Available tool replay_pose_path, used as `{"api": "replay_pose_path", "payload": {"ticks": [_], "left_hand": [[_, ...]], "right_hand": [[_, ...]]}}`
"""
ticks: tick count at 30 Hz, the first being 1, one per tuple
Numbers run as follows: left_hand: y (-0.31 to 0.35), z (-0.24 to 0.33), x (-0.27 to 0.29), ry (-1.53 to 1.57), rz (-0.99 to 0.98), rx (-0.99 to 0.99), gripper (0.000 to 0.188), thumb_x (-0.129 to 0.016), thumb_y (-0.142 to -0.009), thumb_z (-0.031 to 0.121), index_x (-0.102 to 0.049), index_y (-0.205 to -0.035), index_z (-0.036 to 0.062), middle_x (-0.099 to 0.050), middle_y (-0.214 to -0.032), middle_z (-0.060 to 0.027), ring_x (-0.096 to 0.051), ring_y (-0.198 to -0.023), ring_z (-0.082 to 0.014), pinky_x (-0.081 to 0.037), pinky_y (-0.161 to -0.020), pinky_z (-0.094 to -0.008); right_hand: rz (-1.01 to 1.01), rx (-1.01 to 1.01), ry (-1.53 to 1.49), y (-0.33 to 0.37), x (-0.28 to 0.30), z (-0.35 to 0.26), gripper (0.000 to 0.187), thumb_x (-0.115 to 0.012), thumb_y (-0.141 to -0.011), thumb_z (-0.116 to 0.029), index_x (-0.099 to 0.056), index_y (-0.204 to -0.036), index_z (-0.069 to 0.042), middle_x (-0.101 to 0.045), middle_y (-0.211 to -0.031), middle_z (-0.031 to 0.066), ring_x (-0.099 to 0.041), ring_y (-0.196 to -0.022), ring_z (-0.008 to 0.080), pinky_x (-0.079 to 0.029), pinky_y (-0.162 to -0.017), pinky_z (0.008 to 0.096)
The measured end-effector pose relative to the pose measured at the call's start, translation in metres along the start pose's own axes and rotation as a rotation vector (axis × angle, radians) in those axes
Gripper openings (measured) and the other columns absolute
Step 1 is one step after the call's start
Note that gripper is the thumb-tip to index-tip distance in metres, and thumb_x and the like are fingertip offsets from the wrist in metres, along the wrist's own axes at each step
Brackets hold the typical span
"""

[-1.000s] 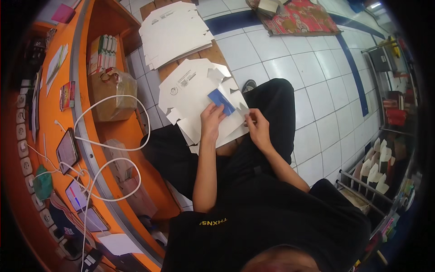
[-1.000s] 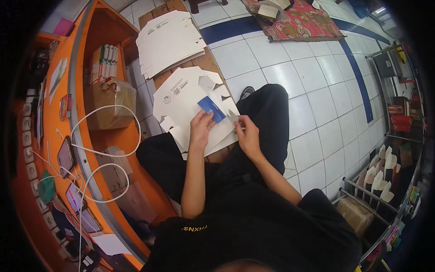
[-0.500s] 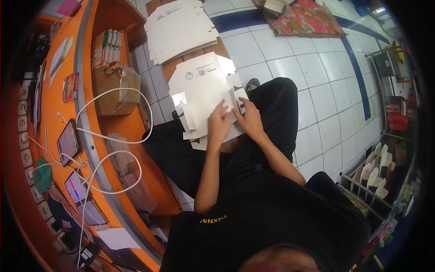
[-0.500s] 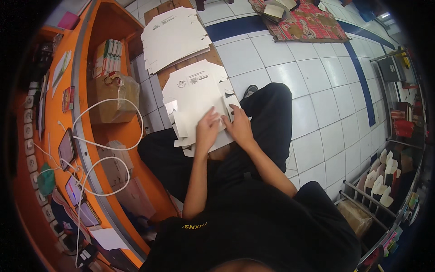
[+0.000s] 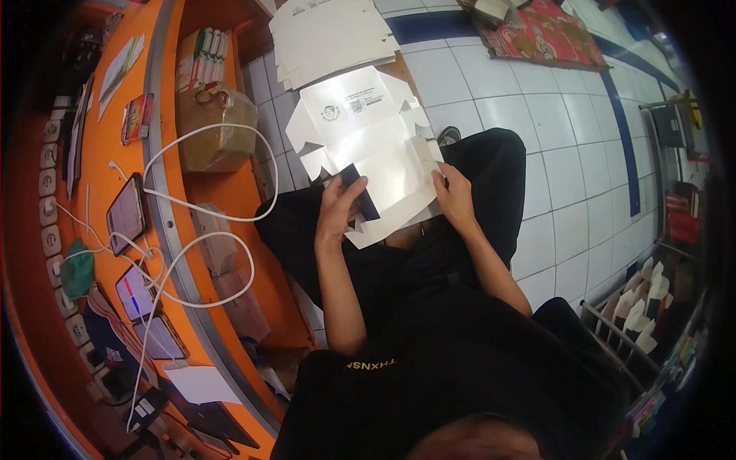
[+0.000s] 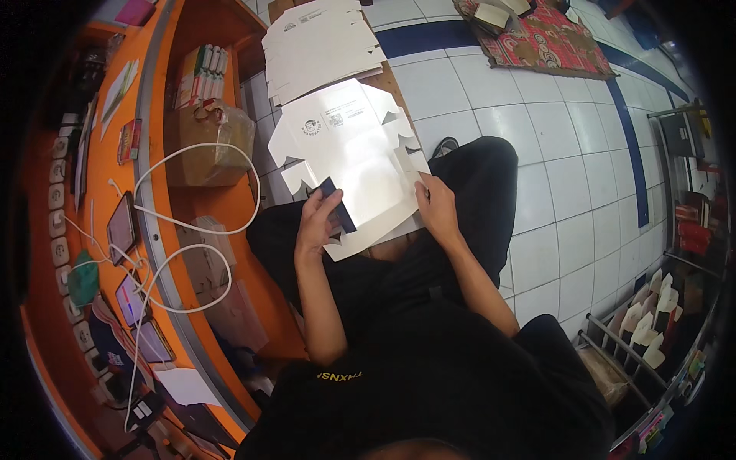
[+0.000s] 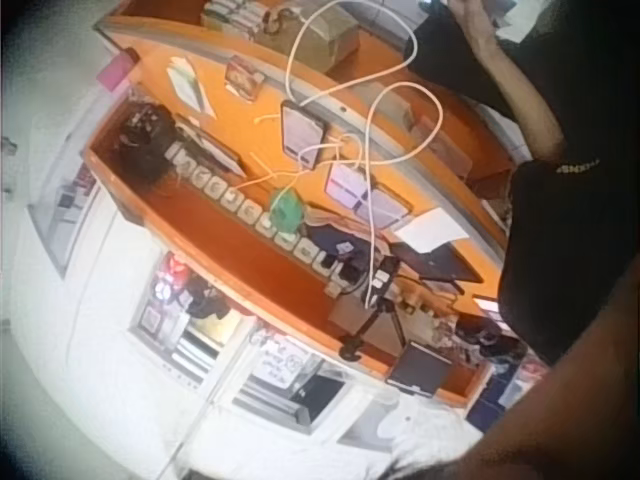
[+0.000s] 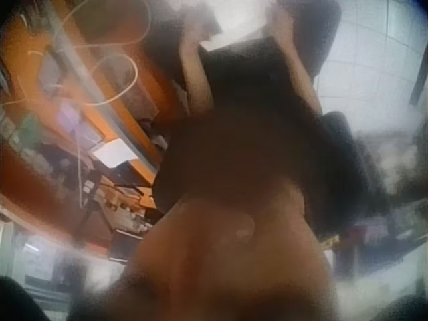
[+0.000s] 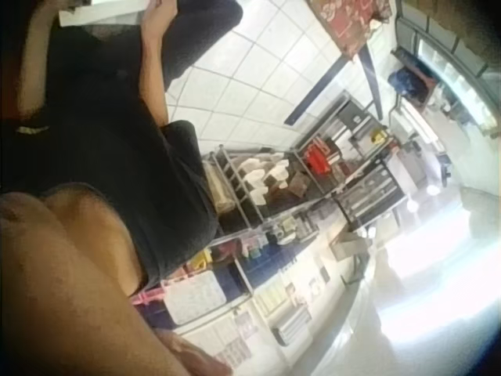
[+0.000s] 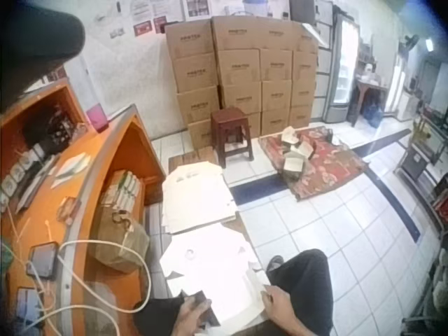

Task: The person folds cardboard food containers by hand, pressing along pre-scored lines to form the box structure and securing the side tabs into slots one container at a time.

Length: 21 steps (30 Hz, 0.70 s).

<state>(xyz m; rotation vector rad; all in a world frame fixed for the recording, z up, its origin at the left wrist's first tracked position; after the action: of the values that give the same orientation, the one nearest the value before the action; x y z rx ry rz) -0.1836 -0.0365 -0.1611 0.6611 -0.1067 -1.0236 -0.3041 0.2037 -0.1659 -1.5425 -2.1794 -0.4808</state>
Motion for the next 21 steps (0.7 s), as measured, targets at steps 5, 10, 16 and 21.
{"api": "replay_pose_path", "payload": {"ticks": [5, 10, 16, 21], "left_hand": [[-0.017, -0.013, 0.008, -0.007, 0.078, -0.089, 0.040, -0.084, -0.088, 0.020, -0.068, -0.114, -0.0052, -0.071, -0.105, -0.0080, -0.066, -0.094, -0.0135, -0.052, -0.080, -0.0276], [-0.013, -0.011, 0.000, 0.124, 0.225, -0.092, 0.033, -0.079, -0.093, 0.017, -0.065, -0.117, -0.0017, -0.070, -0.106, -0.0074, -0.067, -0.093, -0.0143, -0.056, -0.076, -0.0299], [-0.014, -0.012, -0.006, 0.263, 0.261, -0.135, 0.028, -0.076, -0.096, 0.017, -0.062, -0.115, 0.0008, -0.068, -0.107, -0.0066, -0.068, -0.091, -0.0154, -0.060, -0.071, -0.0315], [-0.016, -0.017, -0.010, 0.243, 0.234, -0.184, 0.027, -0.075, -0.097, 0.019, -0.062, -0.113, 0.0013, -0.067, -0.105, -0.0065, -0.068, -0.089, -0.0148, -0.060, -0.071, -0.0313]], "right_hand": [[0.218, 0.297, 0.131, 0.009, 0.020, -0.068, 0.032, -0.069, -0.095, -0.012, -0.068, -0.126, -0.005, -0.064, -0.122, 0.0165, -0.063, -0.101, 0.0330, -0.050, -0.089, 0.0392], [-0.218, 0.754, 0.240, 0.050, -0.010, -0.145, 0.027, -0.076, -0.088, -0.012, -0.069, -0.113, -0.008, -0.064, -0.114, 0.0117, -0.061, -0.101, 0.0302, -0.046, -0.093, 0.0389], [-0.027, 0.560, 0.014, 0.041, -0.023, -0.122, 0.015, -0.078, -0.086, -0.008, -0.065, -0.092, -0.003, -0.063, -0.085, 0.0089, -0.060, -0.082, 0.0280, -0.048, -0.077, 0.0395], [0.016, 0.225, -0.047, 0.037, -0.032, -0.098, 0.012, -0.074, -0.090, -0.006, -0.064, -0.091, -0.001, -0.061, -0.083, 0.0125, -0.060, -0.080, 0.0315, -0.048, -0.074, 0.0410]]}}
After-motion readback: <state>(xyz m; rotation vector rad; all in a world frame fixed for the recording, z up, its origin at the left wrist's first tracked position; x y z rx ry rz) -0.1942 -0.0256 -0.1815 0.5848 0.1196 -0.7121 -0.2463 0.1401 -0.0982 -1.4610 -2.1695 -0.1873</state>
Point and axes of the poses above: each hand's wrist, its own y-axis away from the middle knuckle, its own x-axis out of the back of the hand, z = x × y, the point moved 9 cm from there along -y, towards the middle knuckle
